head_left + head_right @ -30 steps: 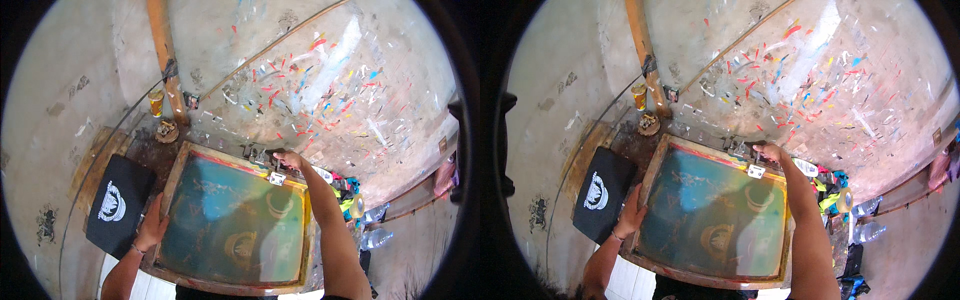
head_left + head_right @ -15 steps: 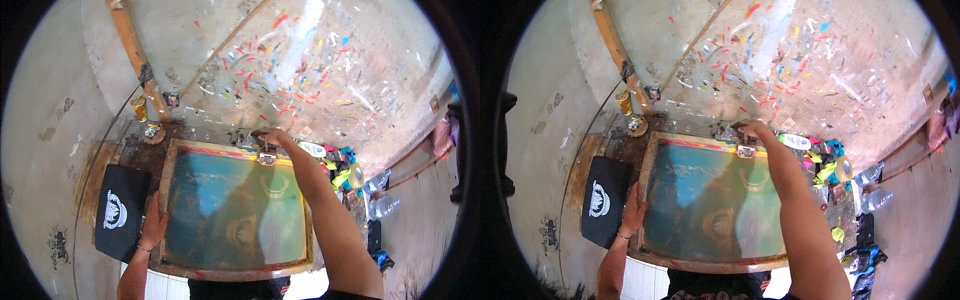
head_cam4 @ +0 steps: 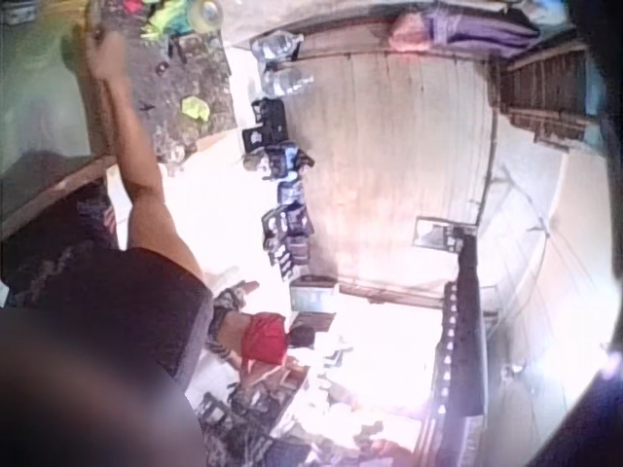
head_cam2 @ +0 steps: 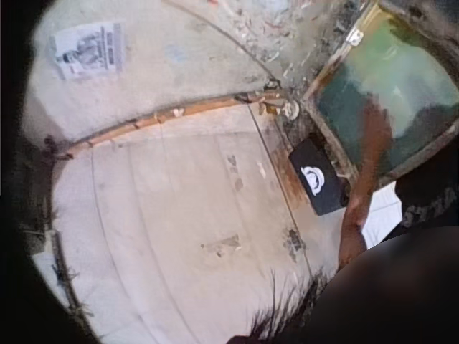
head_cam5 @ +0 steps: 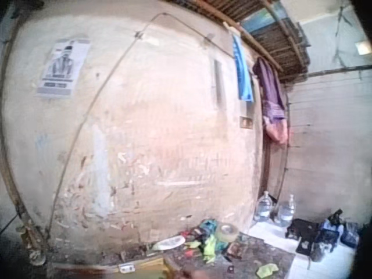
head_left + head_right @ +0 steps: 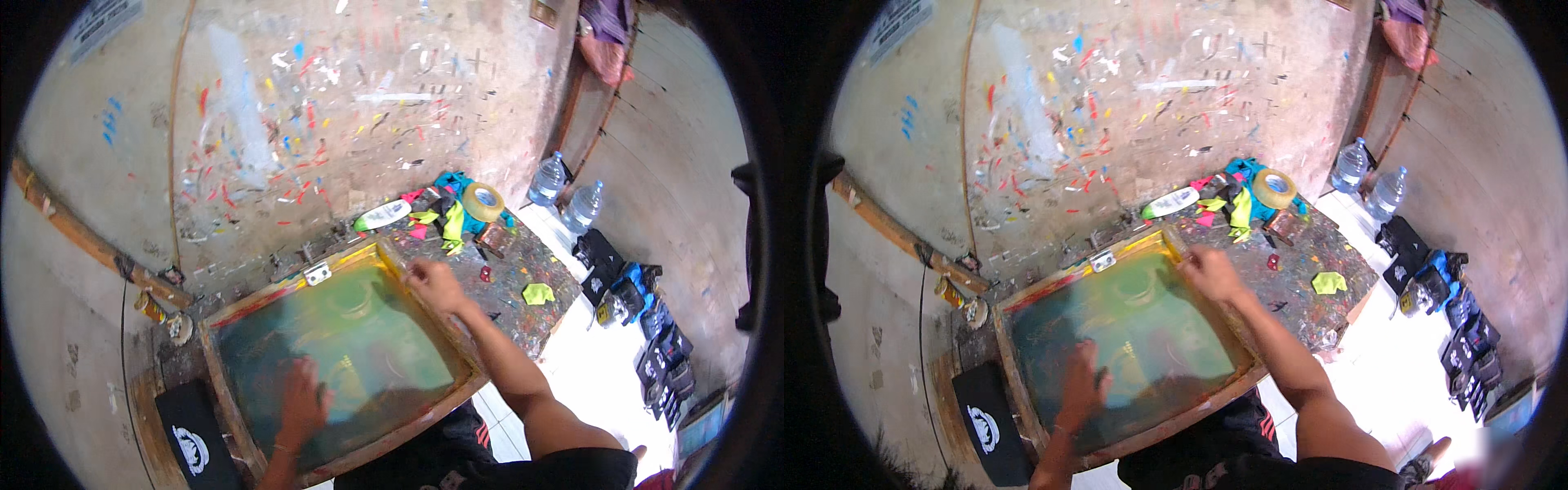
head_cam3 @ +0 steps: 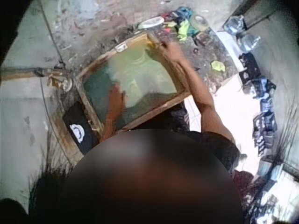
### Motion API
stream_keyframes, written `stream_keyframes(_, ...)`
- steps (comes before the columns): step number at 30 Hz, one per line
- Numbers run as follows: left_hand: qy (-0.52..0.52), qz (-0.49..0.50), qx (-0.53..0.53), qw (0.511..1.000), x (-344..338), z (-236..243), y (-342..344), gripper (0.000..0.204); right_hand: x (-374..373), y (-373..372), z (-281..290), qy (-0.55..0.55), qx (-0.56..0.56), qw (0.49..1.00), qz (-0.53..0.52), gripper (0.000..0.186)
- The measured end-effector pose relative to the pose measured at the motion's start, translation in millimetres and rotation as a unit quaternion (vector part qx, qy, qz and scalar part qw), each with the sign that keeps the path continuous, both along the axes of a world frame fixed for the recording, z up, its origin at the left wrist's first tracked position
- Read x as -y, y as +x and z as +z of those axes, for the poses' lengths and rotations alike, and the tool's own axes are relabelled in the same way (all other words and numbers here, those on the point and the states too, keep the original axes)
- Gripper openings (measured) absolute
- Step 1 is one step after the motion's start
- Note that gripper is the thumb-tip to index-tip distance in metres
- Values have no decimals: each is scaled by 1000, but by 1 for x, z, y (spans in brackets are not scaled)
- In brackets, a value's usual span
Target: The person picks up a screen printing frame and places it on a workbench. They then attach a metal clamp to the frame and apply masking tape along the edges to seal the screen.
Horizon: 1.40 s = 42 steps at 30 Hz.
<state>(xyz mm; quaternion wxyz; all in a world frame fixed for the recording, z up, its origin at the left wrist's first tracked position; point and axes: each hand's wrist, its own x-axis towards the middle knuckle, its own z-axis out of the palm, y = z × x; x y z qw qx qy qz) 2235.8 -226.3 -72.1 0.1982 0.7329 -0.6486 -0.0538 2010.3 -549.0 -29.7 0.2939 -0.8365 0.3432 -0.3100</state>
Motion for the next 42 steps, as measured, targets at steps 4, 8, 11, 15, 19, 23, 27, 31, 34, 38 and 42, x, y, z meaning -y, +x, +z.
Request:
stream_keyframes(4, -15, -141, 4, 990, 49, -16, -43, 72, 75, -81, -10, -30, -26, 991, -126, 32)
stream_keyframes(8, 97, -159, 100, 977, 60, -25, -64, 73, 148, -123, -25, -47, -94, 977, -187, 33)
stream_keyframes(11, 92, -144, 81, 982, 59, -23, -70, 74, 195, -124, -36, -47, -106, 967, -225, 40)
stream_keyframes(15, 144, -137, 89, 976, 62, -14, -74, 73, 263, -105, -52, -109, -204, 937, -262, 60)
stream_keyframes(19, 184, -115, 72, 974, 68, -8, -65, 61, 312, -91, -66, -177, -346, 900, -196, 42)
stream_keyframes(23, 123, -21, -23, 992, 61, -2, -59, 58, 330, -90, -68, -74, -282, 920, -261, 43)
stream_keyframes(27, 166, -49, 24, 985, 40, 0, -75, 57, 330, -98, -66, -82, -234, 918, -309, 51)
stream_keyframes(31, 152, -100, 25, 983, 25, 0, -85, 48, 324, -125, -39, -136, -155, 919, -337, 44)
stream_keyframes(34, 134, -124, -25, 983, 15, 1, -82, 40, 303, -160, 12, -57, -87, 962, -253, 52)
stream_keyframes(38, 69, -132, -64, 987, 10, -3, -76, 24, 212, -203, 66, 49, 130, 972, -189, 51)
stream_keyframes(42, -2, 14, -266, 964, 10, -7, -78, 13, 117, -230, 88, 124, 249, 942, -187, 42)
